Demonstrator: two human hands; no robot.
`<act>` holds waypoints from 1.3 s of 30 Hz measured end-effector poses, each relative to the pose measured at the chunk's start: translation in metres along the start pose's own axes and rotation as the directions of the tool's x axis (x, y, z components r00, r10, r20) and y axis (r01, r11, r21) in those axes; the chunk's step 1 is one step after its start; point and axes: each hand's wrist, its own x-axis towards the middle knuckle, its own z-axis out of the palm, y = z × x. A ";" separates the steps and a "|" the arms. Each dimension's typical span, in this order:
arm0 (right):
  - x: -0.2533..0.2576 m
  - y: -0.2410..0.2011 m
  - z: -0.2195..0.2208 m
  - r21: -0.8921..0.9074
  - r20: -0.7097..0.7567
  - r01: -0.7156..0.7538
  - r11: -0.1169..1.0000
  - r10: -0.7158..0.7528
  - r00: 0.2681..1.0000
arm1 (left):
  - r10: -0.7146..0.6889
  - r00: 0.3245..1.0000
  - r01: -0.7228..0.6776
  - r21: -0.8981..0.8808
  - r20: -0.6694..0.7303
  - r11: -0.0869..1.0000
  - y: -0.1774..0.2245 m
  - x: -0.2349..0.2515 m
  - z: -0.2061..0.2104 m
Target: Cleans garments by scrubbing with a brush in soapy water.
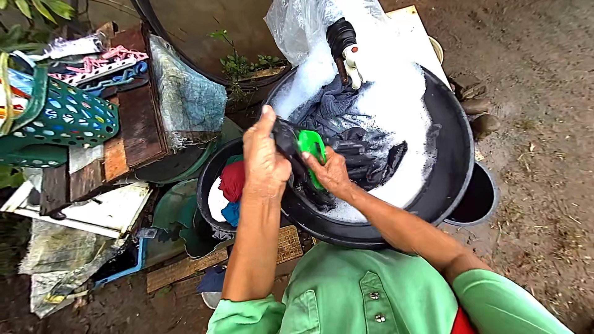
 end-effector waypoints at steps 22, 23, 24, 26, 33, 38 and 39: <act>0.049 0.052 -0.106 -0.054 -0.041 -0.237 0.970 0.235 0.971 | 0.483 0.731 -0.429 -0.225 0.483 0.875 0.044 -0.007 -0.009; 0.042 0.047 -0.120 0.127 -0.064 -0.146 0.981 0.155 0.986 | 0.517 0.664 -0.471 -0.234 0.540 0.850 0.048 -0.005 -0.010; 0.030 0.035 -0.131 0.355 -0.051 -0.039 0.934 0.061 0.997 | 0.536 0.607 -0.508 -0.233 0.587 0.829 0.050 -0.003 -0.011; 0.004 0.010 -0.144 0.703 0.066 0.104 0.704 -0.211 0.975 | 0.554 0.529 -0.579 -0.204 0.643 0.790 0.051 -0.003 -0.010; -0.004 -0.019 -0.111 0.778 0.249 0.164 0.606 -0.539 0.805 | 0.490 0.390 -0.583 -0.202 0.780 0.787 0.049 -0.003 -0.005; 0.010 -0.007 -0.176 0.602 -0.033 0.371 0.707 -0.443 0.896 | 0.359 0.578 -0.544 0.018 0.733 0.839 0.019 0.015 -0.015; 0.014 -0.001 -0.185 0.562 -0.077 0.346 0.752 -0.369 0.926 | 0.254 0.650 -0.476 0.123 0.716 0.871 0.002 0.020 -0.016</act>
